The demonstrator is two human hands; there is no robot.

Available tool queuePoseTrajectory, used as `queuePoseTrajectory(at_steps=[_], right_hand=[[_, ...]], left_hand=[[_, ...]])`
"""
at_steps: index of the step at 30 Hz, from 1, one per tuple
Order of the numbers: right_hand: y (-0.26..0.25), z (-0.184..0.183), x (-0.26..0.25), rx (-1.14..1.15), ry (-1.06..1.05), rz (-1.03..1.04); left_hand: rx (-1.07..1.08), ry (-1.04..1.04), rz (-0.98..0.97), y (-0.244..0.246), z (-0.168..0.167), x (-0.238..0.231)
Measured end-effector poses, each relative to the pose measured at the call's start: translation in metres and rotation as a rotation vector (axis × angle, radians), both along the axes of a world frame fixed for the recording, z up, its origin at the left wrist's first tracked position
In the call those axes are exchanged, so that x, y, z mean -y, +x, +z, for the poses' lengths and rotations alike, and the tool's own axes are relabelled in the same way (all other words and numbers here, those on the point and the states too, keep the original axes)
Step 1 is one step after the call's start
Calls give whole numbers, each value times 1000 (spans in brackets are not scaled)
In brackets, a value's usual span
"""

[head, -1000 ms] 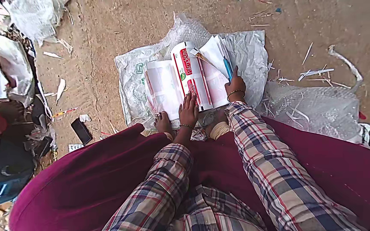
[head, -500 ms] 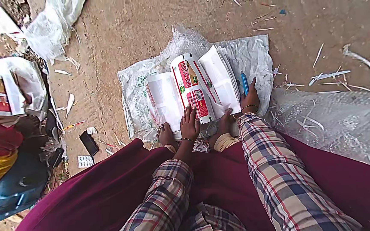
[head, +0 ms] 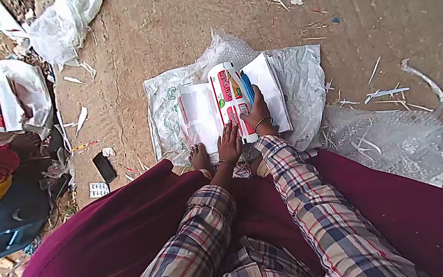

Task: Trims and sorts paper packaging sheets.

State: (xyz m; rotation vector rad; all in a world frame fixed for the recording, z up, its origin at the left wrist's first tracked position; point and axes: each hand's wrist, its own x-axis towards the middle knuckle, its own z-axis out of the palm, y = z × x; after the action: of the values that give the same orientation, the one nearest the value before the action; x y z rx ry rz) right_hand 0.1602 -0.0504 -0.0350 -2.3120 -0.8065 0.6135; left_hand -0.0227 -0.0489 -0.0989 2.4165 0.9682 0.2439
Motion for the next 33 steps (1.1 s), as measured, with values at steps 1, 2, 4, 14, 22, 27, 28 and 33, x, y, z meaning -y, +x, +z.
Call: queuePoseTrajectory(at_steps=[1, 2, 4, 14, 22, 27, 28, 33], right_hand=[[3, -2, 4, 16, -40, -22], [10, -5, 9, 50, -77, -54], [28, -10, 23, 123, -154, -110], [79, -51, 41, 278, -503, -211], [97, -42, 50, 27, -504, -348], [91, -54, 70, 30, -423, -479], [87, -56, 73, 42, -399, -504], [68, -62, 84, 105, -337, -593]], left_hand=[[-3, 5, -6, -1, -1, 0], [-6, 10, -10, -2, -1, -1], [-7, 5, -11, -2, -1, -2], [31, 4, 3, 4, -6, 1], [125, -25, -6, -3, -9, -5], [156, -67, -27, -3, -6, -8], [153, -77, -33, -3, -5, -9], [-25, -203, -47, -1, 16, -12]])
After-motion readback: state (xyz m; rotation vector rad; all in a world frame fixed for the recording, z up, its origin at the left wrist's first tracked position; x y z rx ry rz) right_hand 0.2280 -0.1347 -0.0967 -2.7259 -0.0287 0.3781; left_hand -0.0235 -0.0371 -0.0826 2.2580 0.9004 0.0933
